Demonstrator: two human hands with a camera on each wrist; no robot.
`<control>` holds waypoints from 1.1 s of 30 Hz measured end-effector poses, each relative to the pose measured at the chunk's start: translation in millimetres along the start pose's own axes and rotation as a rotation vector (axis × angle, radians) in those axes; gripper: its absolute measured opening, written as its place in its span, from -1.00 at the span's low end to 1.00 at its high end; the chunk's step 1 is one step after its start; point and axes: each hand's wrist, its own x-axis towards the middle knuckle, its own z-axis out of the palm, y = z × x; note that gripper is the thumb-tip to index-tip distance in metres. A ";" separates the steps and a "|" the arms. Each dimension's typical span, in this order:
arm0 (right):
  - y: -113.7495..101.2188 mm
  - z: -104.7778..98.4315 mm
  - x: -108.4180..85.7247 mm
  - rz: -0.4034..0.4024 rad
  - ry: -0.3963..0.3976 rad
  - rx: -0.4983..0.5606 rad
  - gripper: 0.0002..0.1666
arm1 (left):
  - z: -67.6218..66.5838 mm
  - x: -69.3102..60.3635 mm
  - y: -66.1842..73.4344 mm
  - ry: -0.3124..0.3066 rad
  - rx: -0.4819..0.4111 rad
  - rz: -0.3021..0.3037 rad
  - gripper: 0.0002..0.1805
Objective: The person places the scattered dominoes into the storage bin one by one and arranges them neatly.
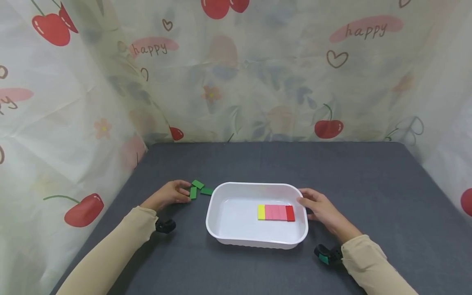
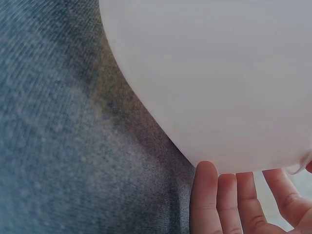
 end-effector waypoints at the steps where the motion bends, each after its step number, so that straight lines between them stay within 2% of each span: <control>1: 0.0 0.0 0.1 0.001 0.000 0.001 -0.32 | 0.6 0.5 -0.4 0.010 0.020 0.013 -0.33; 8: 0.0 0.0 0.6 0.001 0.003 0.008 -0.31 | 4.6 0.7 -0.4 0.082 0.106 0.069 -0.40; 14: -0.7 -0.4 0.2 0.003 0.000 0.013 -0.31 | 5.6 -2.2 3.3 0.099 0.148 0.080 -0.44; 20: -0.2 0.2 -0.8 -0.001 -0.005 0.010 -0.32 | 0.9 -6.3 11.0 0.095 0.177 0.079 -0.48; 23: -0.2 0.4 -0.9 -0.001 -0.003 0.010 -0.31 | -2.7 -11.8 21.2 0.102 0.136 0.093 -0.49; 27: -0.4 0.6 -1.1 -0.004 0.000 0.006 -0.31 | -5.4 -23.9 41.7 0.084 0.069 0.137 -0.48; 33: 0.3 1.6 -1.0 0.003 0.002 0.009 -0.30 | 3.1 -43.7 78.8 0.019 -0.044 0.229 -0.44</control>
